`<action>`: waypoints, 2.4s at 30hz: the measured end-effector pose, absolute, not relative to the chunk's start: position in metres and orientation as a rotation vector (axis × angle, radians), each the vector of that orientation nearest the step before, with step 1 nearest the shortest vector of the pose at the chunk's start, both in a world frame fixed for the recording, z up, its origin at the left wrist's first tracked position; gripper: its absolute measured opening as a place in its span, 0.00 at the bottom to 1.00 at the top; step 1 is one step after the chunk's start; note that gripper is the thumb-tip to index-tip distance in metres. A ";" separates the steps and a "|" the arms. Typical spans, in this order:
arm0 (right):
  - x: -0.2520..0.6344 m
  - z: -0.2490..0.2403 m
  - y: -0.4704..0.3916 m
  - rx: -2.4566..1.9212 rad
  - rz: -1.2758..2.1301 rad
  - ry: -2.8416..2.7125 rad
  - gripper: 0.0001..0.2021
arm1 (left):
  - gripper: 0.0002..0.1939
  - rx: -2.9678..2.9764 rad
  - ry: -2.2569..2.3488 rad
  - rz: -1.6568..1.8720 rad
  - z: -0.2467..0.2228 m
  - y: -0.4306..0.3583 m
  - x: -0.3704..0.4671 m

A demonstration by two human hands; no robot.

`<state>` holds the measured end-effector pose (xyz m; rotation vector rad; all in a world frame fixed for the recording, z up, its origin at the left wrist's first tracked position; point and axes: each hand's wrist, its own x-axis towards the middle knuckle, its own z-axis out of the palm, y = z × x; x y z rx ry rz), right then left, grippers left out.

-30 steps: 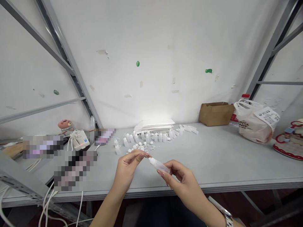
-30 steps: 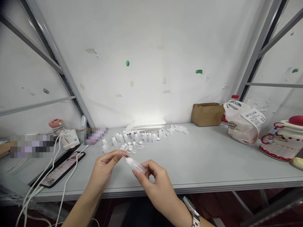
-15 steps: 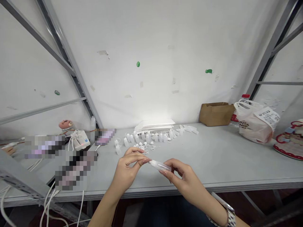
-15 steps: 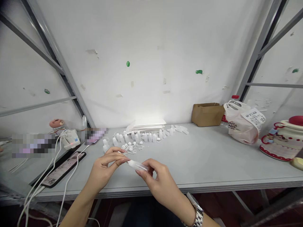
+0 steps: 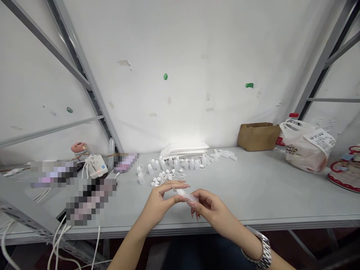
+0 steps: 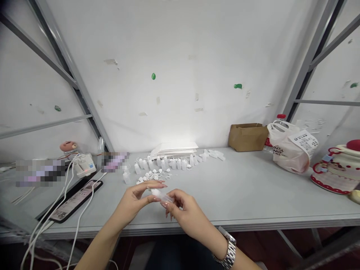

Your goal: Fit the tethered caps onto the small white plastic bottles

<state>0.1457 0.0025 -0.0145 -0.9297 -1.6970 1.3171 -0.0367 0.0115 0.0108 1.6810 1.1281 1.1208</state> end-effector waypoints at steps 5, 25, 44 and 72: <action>0.147 -0.014 0.004 -1.018 1.148 -1.831 0.14 | 0.07 1.720 1.132 1.163 0.000 0.014 -0.025; 0.223 -0.032 0.132 -1.598 0.572 -1.683 0.09 | 0.22 1.988 2.016 0.817 -0.020 0.055 -0.095; 0.102 -0.019 0.049 -1.097 0.296 -2.123 0.03 | 0.17 1.289 1.244 1.343 -0.014 0.032 -0.035; 0.157 -0.033 0.035 -1.451 0.440 -2.186 0.10 | 0.14 1.555 2.244 1.271 -0.059 0.095 -0.171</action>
